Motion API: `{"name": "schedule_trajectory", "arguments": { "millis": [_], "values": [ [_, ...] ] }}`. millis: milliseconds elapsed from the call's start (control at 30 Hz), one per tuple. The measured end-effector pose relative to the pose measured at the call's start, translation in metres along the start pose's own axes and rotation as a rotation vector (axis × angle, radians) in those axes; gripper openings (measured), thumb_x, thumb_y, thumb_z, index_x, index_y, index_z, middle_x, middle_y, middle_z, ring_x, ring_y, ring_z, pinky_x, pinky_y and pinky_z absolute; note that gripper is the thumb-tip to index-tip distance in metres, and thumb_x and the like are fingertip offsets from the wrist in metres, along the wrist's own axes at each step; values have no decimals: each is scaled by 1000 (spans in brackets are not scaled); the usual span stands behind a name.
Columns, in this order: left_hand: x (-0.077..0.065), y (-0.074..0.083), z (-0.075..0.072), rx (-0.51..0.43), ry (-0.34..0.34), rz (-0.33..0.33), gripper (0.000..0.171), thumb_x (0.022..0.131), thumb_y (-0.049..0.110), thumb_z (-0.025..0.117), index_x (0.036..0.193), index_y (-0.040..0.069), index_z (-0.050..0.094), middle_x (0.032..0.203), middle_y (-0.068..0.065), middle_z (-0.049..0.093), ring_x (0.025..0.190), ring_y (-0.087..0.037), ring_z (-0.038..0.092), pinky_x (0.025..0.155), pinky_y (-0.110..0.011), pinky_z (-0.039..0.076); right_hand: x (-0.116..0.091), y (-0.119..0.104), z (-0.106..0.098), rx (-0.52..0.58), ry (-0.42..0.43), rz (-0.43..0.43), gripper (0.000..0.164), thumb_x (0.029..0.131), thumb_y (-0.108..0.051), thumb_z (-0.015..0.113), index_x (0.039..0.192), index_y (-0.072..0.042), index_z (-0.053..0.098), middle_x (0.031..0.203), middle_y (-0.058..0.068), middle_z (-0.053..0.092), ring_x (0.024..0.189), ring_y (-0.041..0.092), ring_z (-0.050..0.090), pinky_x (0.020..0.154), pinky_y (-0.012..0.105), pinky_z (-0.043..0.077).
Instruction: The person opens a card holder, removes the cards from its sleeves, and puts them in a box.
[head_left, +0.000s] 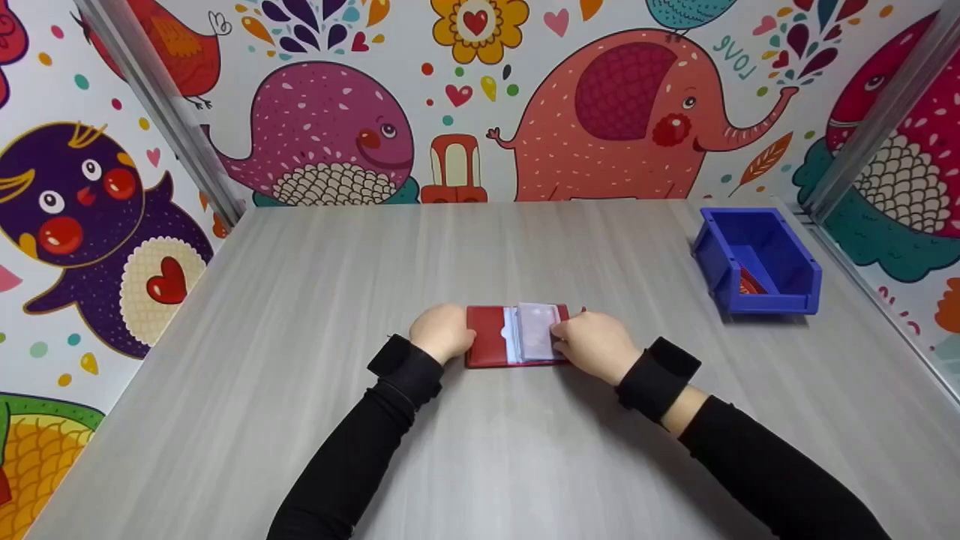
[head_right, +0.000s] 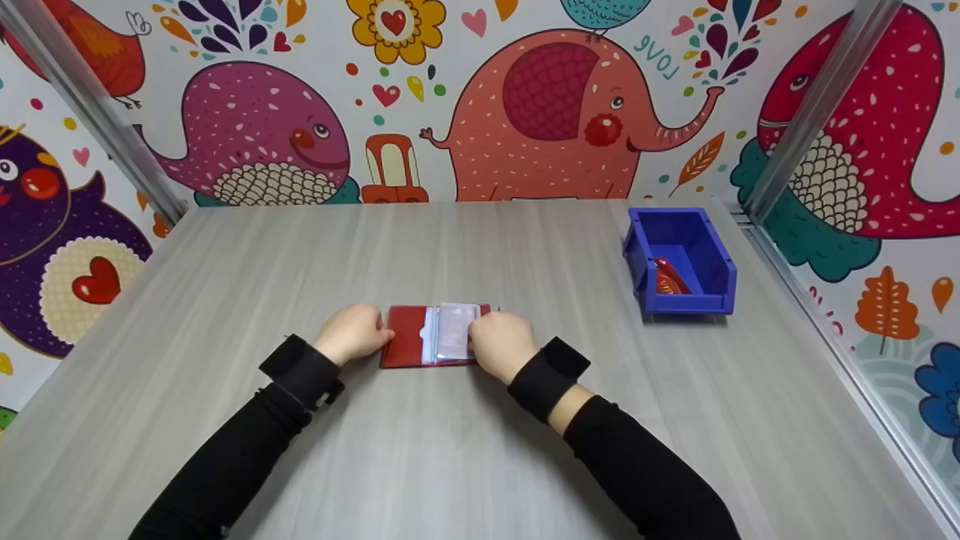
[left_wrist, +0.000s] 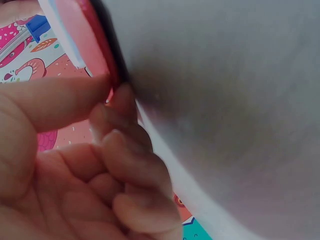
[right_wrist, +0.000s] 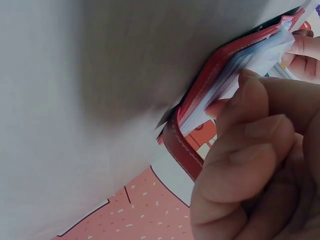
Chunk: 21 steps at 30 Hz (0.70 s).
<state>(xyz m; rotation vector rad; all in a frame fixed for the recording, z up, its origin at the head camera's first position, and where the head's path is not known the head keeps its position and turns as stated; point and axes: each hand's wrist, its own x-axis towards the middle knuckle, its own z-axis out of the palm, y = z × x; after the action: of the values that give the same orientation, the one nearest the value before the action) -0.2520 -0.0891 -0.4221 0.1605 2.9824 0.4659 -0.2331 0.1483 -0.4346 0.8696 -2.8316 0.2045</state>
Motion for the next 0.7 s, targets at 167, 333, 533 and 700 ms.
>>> {"name": "schedule_trajectory", "arguments": {
  "millis": [167,333,533,700],
  "values": [
    [0,-1,0,-7,-5,0,21,91,22,65,94,2,71,103,-14,71,93,-30,67,79,-45,52,2,-3,-1,19,6,-15,11,81,-7,77,76,-8,68,64,5,61,55,19,48,53,41,48],
    [0,-1,1,-6,8,12,21,91,22,66,96,2,71,104,-14,71,94,-31,67,79,-45,52,5,-6,-2,40,-20,-12,6,83,-8,77,81,-7,71,67,5,64,56,17,47,55,39,49],
    [1,-2,3,-16,17,13,20,90,21,67,94,2,71,101,-14,71,92,-30,66,79,-45,52,10,-10,-3,47,-9,-31,4,84,-10,77,85,-7,73,68,6,64,56,19,50,54,40,49],
    [1,-2,2,-21,3,-1,19,91,22,67,92,3,70,99,-13,70,90,-29,66,79,-44,52,14,-13,-3,65,3,-24,7,81,-9,77,79,-9,70,69,4,62,58,21,52,54,42,48]
  ]
}}
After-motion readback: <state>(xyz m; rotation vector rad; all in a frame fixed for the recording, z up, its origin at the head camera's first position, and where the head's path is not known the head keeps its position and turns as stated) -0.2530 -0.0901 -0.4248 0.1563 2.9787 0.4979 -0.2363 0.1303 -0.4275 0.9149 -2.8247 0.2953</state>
